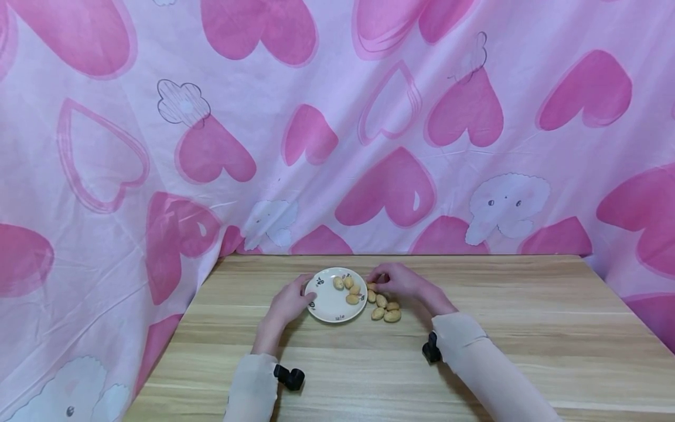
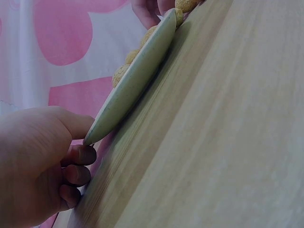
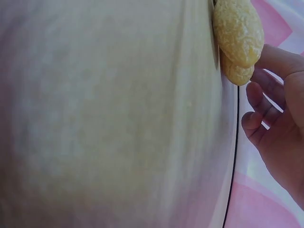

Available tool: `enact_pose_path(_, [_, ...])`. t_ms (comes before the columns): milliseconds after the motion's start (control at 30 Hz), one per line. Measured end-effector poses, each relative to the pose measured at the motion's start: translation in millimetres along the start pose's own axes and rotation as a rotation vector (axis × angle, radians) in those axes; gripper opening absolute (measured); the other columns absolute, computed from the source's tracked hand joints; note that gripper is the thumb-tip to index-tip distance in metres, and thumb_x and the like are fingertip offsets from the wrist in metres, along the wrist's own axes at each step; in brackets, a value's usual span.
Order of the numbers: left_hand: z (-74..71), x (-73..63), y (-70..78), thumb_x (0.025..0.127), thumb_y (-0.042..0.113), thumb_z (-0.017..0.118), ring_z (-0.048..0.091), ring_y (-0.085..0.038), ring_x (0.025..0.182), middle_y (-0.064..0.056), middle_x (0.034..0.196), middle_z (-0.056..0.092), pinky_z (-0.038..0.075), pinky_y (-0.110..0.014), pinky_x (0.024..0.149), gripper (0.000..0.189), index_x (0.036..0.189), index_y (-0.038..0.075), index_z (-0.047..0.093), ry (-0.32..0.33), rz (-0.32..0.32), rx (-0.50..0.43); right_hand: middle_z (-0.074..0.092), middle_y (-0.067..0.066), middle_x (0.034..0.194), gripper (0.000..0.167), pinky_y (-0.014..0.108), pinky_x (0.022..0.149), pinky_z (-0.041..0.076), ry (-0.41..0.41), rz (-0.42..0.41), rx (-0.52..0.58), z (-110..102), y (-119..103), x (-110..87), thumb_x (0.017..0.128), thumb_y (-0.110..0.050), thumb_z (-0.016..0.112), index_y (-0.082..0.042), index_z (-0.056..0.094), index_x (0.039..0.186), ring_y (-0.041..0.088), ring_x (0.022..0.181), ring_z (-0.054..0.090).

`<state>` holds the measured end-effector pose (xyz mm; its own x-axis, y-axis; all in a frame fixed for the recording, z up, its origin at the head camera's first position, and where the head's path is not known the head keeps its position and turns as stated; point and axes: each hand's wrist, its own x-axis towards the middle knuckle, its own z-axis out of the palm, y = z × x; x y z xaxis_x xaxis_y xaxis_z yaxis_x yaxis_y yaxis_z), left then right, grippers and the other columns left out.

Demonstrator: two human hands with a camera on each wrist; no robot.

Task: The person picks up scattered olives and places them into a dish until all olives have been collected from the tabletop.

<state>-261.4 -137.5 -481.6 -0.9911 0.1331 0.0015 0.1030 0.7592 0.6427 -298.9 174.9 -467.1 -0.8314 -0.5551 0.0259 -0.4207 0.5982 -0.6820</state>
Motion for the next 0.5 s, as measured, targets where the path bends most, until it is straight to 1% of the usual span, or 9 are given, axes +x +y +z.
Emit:
enact_pose_path(67, [0.0,-0.2,0.2,0.094,0.028,0.066,0.061,-0.023,0.105,-0.009,0.112,0.069,0.048,-0.049,0.097,0.055,0.145,0.015,0.051,0.003,0.000,0.000,0.070,-0.003,0.101,0.021,0.031,0.080,0.051,0.002,0.004,-0.016,-0.1,-0.1,0.6,0.092,-0.012,0.066,-0.017,0.074,0.111,0.011,0.087,0.061])
enact_pose_path(167, [0.0,-0.7,1.1,0.094,0.028,0.066,0.061,-0.023,0.106,-0.009,0.114,0.068,0.048,-0.050,0.098,0.055,0.145,0.015,0.051,-0.001,-0.003,-0.006,0.070,-0.004,0.099,0.021,0.031,0.079,0.052,0.011,0.022,-0.022,-0.5,-0.6,0.4,0.092,-0.012,0.066,-0.018,0.074,0.110,0.011,0.086,0.061])
enact_pose_path(300, [-0.2,-1.0,2.2,0.094,0.028,0.066,0.061,-0.022,0.102,-0.008,0.111,0.068,0.048,-0.049,0.097,0.055,0.145,0.015,0.050,-0.002,-0.007,-0.008,0.070,-0.003,0.098,0.021,0.032,0.079,0.052,0.024,0.038,-0.010,-1.5,-1.6,-1.3,0.091,-0.012,0.067,-0.016,0.074,0.111,0.011,0.085,0.062])
enact_pose_path(400, [-0.9,-0.9,2.0,0.093,0.028,0.066,0.060,-0.020,0.095,-0.006,0.101,0.068,0.049,-0.047,0.092,0.056,0.146,0.016,0.050,-0.005,-0.009,-0.001,0.070,-0.003,0.099,0.022,0.033,0.080,0.052,0.032,0.048,-0.003,-2.8,-3.3,-3.1,0.091,-0.012,0.067,-0.015,0.073,0.112,0.012,0.086,0.062])
enact_pose_path(500, [-1.7,-1.2,1.8,0.093,0.029,0.066,0.060,-0.020,0.095,-0.005,0.101,0.068,0.049,-0.047,0.093,0.056,0.146,0.016,0.050,-0.003,-0.008,0.002,0.070,-0.004,0.100,0.021,0.032,0.079,0.052,0.043,0.051,-0.007,-3.8,-5.5,-4.8,0.090,-0.013,0.067,-0.017,0.073,0.110,0.012,0.085,0.061])
